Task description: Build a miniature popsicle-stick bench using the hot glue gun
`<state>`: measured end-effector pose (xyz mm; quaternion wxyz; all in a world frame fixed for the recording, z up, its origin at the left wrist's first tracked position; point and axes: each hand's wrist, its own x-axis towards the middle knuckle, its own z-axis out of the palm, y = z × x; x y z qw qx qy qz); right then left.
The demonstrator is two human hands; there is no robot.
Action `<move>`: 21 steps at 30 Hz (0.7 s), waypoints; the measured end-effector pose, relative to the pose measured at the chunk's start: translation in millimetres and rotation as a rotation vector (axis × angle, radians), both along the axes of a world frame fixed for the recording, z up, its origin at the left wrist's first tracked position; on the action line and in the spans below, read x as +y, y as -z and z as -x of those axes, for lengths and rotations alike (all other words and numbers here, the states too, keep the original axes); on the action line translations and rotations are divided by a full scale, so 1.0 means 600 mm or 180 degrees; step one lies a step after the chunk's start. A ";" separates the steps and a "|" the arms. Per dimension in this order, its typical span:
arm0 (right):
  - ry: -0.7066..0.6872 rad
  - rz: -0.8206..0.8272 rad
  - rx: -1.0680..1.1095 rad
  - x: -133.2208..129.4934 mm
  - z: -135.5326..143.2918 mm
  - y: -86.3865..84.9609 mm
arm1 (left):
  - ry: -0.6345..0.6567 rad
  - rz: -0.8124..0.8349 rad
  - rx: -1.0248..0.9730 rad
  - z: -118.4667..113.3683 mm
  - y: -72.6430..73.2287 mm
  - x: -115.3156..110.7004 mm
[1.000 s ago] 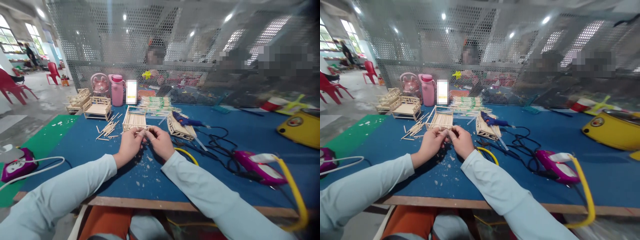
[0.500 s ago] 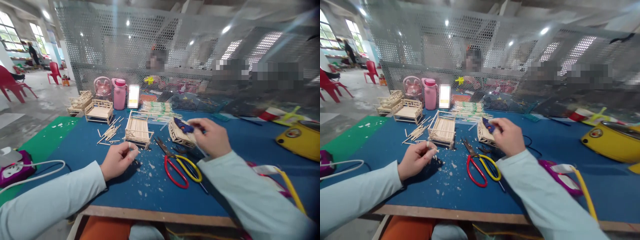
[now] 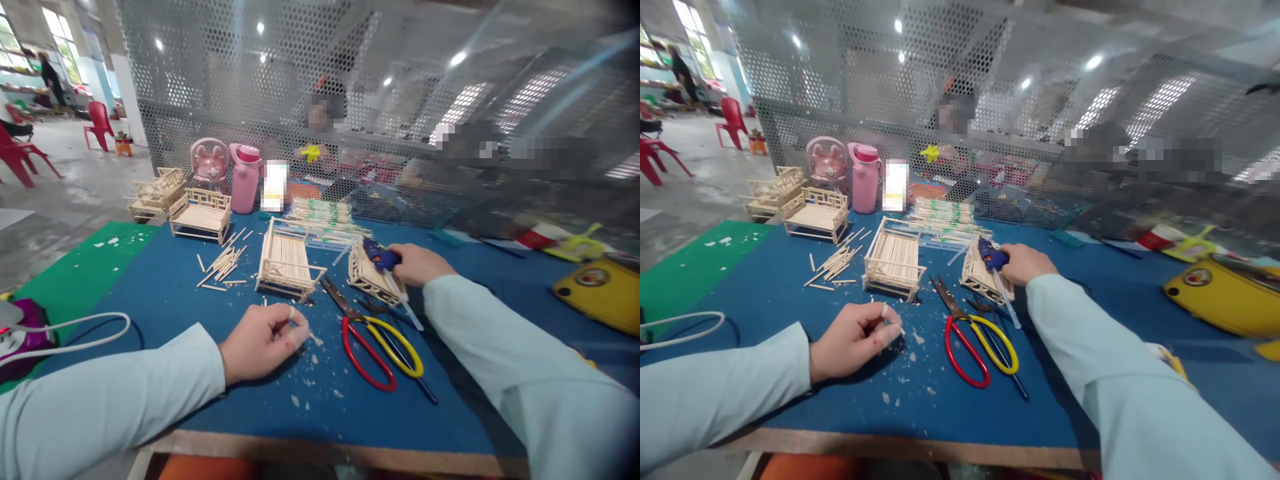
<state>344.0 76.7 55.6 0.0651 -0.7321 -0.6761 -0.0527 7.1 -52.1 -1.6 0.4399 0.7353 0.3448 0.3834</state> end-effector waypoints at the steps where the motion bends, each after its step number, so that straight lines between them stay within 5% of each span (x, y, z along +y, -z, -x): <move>1: 0.0001 -0.0049 0.0027 -0.001 0.000 -0.004 | -0.0009 0.0049 -0.0025 0.000 0.000 0.001; 15: -0.0082 -0.0626 0.2288 -0.037 0.021 -0.029 | 0.0044 0.0072 -0.0047 -0.001 0.002 0.003; 21: -0.0028 -0.0925 0.2153 -0.135 0.074 -0.056 | 0.0091 0.0011 0.0056 -0.001 0.000 0.002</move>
